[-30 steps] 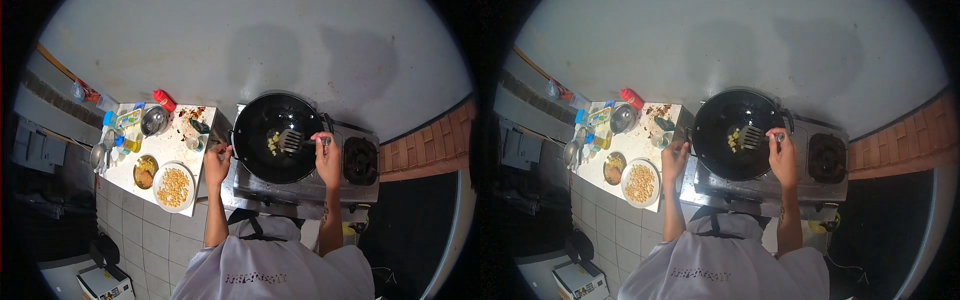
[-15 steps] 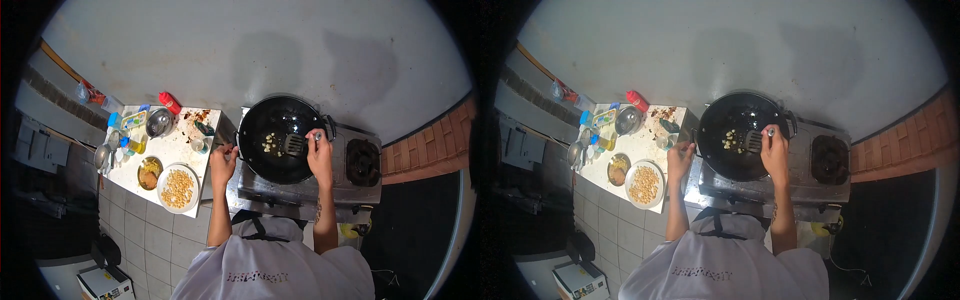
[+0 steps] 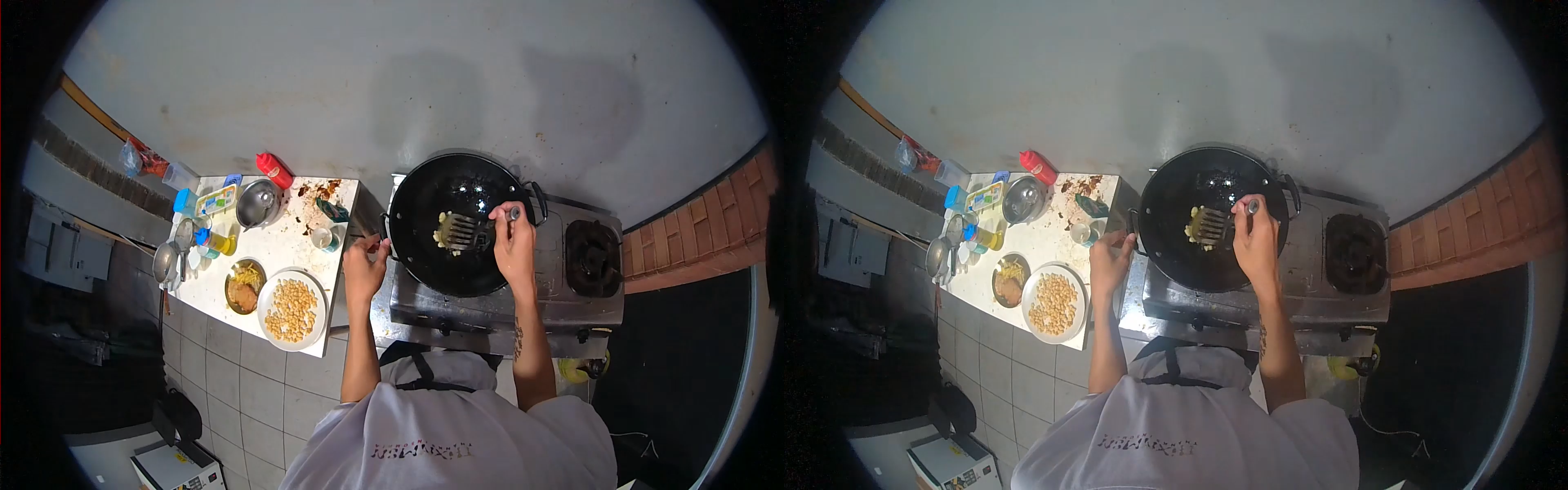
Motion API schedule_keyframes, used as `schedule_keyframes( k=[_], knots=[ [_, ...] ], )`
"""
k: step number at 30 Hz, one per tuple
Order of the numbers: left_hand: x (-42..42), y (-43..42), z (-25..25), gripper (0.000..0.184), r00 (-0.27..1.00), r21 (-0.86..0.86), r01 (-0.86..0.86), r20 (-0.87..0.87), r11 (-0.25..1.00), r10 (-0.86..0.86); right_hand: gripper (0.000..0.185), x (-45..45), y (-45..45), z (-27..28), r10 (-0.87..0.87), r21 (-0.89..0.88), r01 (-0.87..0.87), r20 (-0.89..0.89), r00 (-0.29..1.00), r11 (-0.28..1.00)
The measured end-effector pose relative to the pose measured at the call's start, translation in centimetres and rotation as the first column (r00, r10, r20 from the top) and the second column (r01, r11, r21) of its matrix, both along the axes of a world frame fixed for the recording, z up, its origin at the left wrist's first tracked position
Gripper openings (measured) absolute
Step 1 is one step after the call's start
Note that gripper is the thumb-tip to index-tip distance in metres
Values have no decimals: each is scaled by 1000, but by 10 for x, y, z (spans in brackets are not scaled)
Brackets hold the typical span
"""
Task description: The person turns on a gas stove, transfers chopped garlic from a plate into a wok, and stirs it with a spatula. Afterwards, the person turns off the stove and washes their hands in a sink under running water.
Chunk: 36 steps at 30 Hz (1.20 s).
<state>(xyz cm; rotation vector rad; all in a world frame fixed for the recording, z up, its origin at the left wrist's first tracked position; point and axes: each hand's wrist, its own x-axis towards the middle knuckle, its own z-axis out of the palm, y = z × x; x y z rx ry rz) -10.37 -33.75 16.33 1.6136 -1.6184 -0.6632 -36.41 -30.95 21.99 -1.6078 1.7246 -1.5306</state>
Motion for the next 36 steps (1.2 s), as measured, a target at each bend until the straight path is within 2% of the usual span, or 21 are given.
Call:
schedule_keyframes(
  k=[3,5,6,9,12,15,16,17,20,25,27,29,32,35,36],
  knots=[
    [1,1,0,33,1000,-6,-4,-22,1000,3,6,-1,-2,8,2,-75,-1,9,1000,997],
    [2,0,-2,33,999,-6,-4,-32,1000,3,6,-2,0,11,-48,94,60,-126,991,994],
    [2,0,-3,33,999,-3,0,-41,1000,0,7,3,-6,4,-60,19,63,-116,991,998],
    [3,-2,-5,32,999,6,27,-47,1000,-27,8,2,-8,-3,-30,38,30,5,1000,999],
    [4,-3,-7,31,998,-9,35,-52,999,-36,9,-7,-2,12,-66,57,69,-54,996,996],
    [3,-2,-6,31,999,-14,30,-43,999,-30,10,-9,-4,0,-130,108,144,-124,984,984],
    [3,-4,-5,31,998,-14,35,-43,999,-36,10,-7,-2,-1,-86,111,91,-47,995,990],
    [3,-4,-4,31,999,-18,42,-25,999,-43,10,-4,-1,-1,-92,114,97,-47,995,989],
    [3,-3,2,31,998,-7,65,-7,998,-65,5,-2,2,3,-22,-12,22,37,999,1000],
    [5,-4,8,30,998,17,62,-15,998,-62,4,-3,19,4,-20,67,24,-59,998,997],
    [7,-7,0,31,997,-14,70,-9,997,-70,5,-1,25,0,14,101,-16,17,1000,995],
    [7,-8,-3,31,998,-7,59,-11,998,-60,6,-3,27,1,-7,127,4,21,1000,992],
    [7,-9,1,31,998,15,55,-17,998,-54,6,-7,26,2,-14,75,17,-42,999,997],
    [7,-10,3,31,998,36,66,-23,997,-65,6,-4,28,5,-27,33,27,20,999,999],
    [8,-11,3,31,997,36,72,-20,997,-71,6,1,29,5,27,24,-28,31,999,999]
  ],
)
